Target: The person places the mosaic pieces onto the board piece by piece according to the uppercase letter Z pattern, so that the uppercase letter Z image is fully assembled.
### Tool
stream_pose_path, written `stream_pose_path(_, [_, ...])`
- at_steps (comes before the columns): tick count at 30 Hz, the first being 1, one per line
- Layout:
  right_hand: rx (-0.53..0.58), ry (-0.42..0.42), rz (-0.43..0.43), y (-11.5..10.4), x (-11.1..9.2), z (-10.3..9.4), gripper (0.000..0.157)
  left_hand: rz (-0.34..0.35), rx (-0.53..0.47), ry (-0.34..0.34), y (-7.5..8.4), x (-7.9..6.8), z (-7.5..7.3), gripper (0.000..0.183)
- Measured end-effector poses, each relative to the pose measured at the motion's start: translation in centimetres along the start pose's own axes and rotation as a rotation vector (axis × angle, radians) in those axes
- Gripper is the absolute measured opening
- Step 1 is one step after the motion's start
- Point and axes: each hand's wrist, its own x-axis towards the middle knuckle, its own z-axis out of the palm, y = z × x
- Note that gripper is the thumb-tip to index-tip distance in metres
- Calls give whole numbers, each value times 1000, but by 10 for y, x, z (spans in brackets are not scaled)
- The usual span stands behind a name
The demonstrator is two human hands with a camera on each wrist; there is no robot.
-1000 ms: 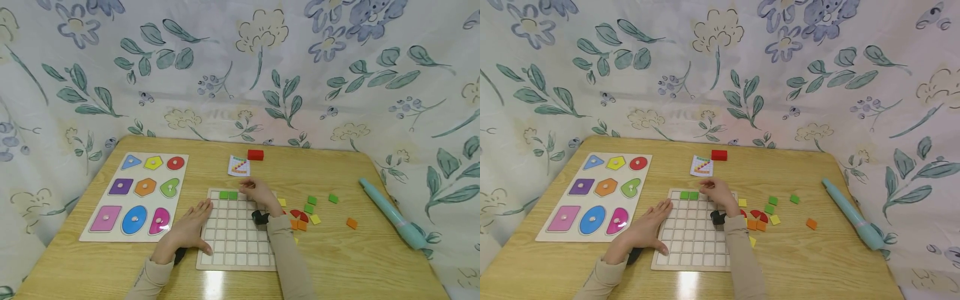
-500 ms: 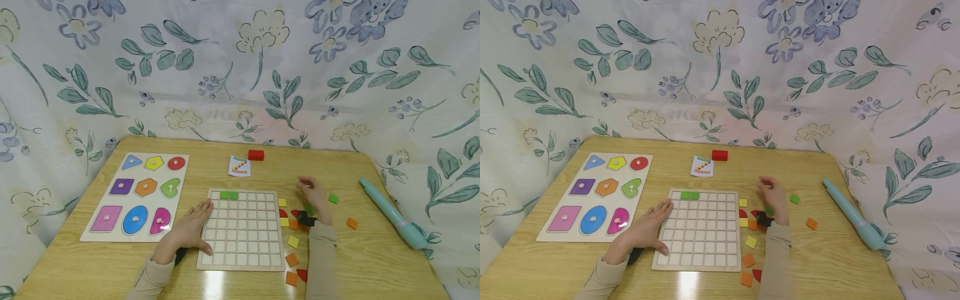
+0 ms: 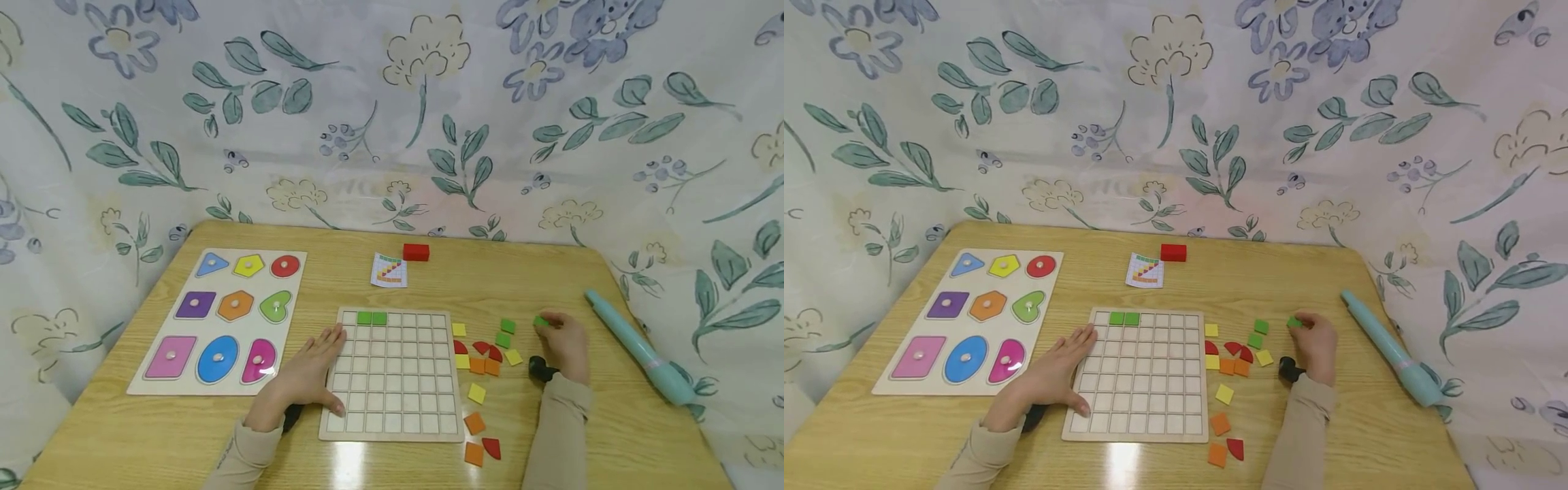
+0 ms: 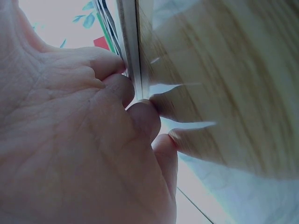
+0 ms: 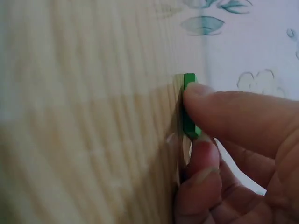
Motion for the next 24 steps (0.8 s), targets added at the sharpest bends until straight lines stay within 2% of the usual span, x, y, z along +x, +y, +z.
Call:
stream_pose_path(4, [-116, -29, -63, -10, 1, 3, 37, -2, 4, 0, -1, 0, 1, 133])
stream_pose_path(7, [-156, -28, -103, -19, 3, 10, 32, 1, -2, 2, -1, 0, 0, 132])
stream_pose_path(9, [-138, -53, -131, -31, 4, 19, 33, 1, -5, 1, 0, 0, 0, 132])
stream_pose_path(13, [12, -213, -215, -73, 3, 48, 37, -2, -2, -1, 1, -1, -1, 132])
stream_pose_path(17, [131, -405, -277, -120, -6, 84, 30, -5, -4, 2, 3, -2, -2, 131])
stream_pose_path(20, [126, -494, -274, -144, -14, 112, 23, -11, -7, 5, 5, -2, -3, 131])
stream_pose_path(24, [35, -519, -298, -158, -23, 143, 14, -15, -6, 3, 5, -3, -3, 131])
